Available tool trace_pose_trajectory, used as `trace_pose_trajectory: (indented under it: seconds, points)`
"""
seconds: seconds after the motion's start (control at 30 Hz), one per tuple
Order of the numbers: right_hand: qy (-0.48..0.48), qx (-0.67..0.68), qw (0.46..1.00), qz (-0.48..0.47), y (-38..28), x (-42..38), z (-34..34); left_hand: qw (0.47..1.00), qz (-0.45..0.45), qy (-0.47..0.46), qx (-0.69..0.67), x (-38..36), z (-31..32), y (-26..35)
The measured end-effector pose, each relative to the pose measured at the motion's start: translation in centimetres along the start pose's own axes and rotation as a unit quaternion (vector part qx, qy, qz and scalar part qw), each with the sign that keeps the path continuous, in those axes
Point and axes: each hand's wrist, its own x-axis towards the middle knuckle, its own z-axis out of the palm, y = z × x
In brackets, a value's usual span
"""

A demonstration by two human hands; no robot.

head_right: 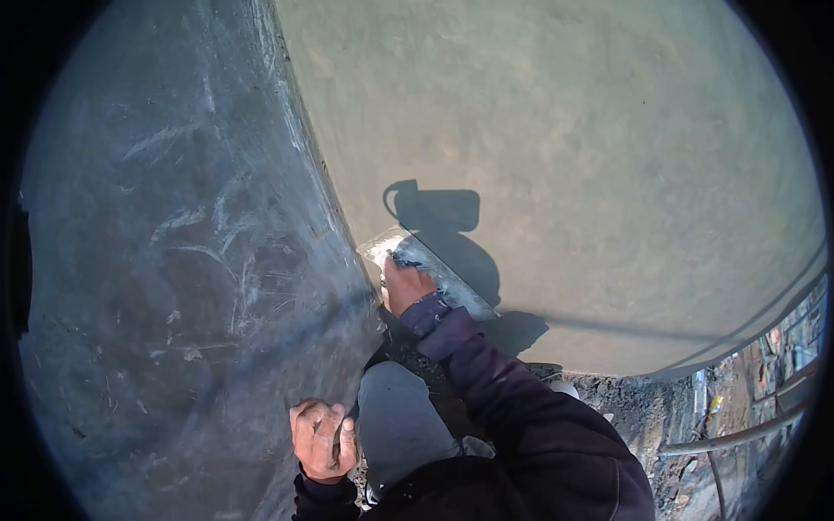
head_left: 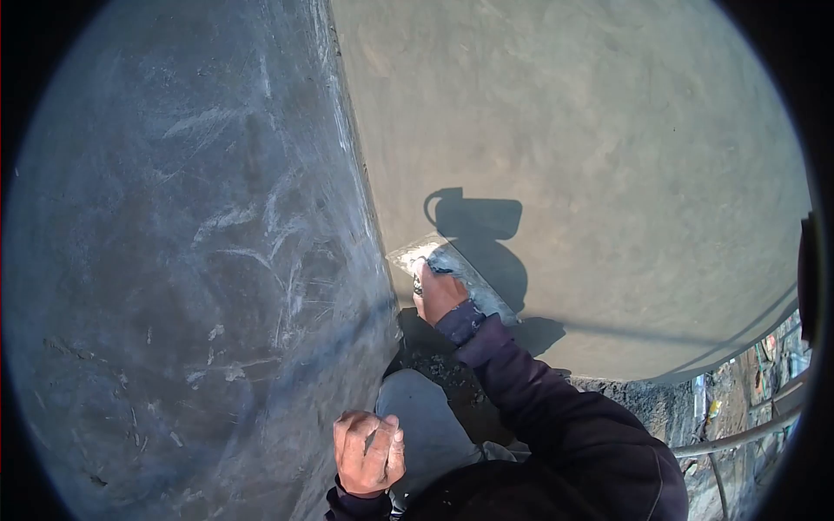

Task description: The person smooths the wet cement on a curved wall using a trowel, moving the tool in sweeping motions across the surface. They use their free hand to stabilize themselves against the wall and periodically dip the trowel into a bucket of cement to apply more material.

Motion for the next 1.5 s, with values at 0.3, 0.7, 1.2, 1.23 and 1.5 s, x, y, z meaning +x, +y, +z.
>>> trace_pose_trajectory:
  seconds: [0.3, 0.7, 1.2, 1.23, 1.5]
  points:
    - [0.421, -0.001, 0.906, -0.041, 10.8, -9.5, -8.2, 0.992, -0.027, -0.092, 0.079, -4.8, -1.8, -1.6]
    - [0.482, 0.093, 0.867, 0.084, 12.8, -12.4, -19.9, 0.953, 0.274, 0.091, 0.09, 25.1, 9.6, 1.3]
    - [0.504, 0.148, 0.843, 0.115, 14.5, -13.9, -31.1, 0.918, 0.324, 0.186, 0.133, 32.0, 16.0, 1.1]
    - [0.457, 0.174, 0.865, 0.11, 13.3, -13.6, -30.3, 0.915, 0.326, 0.19, 0.139, 32.1, 16.2, 1.4]
    - [0.553, 0.177, 0.785, 0.217, 20.3, -20.7, -38.4, 0.9, 0.343, 0.227, 0.145, 32.4, 17.1, 2.1]
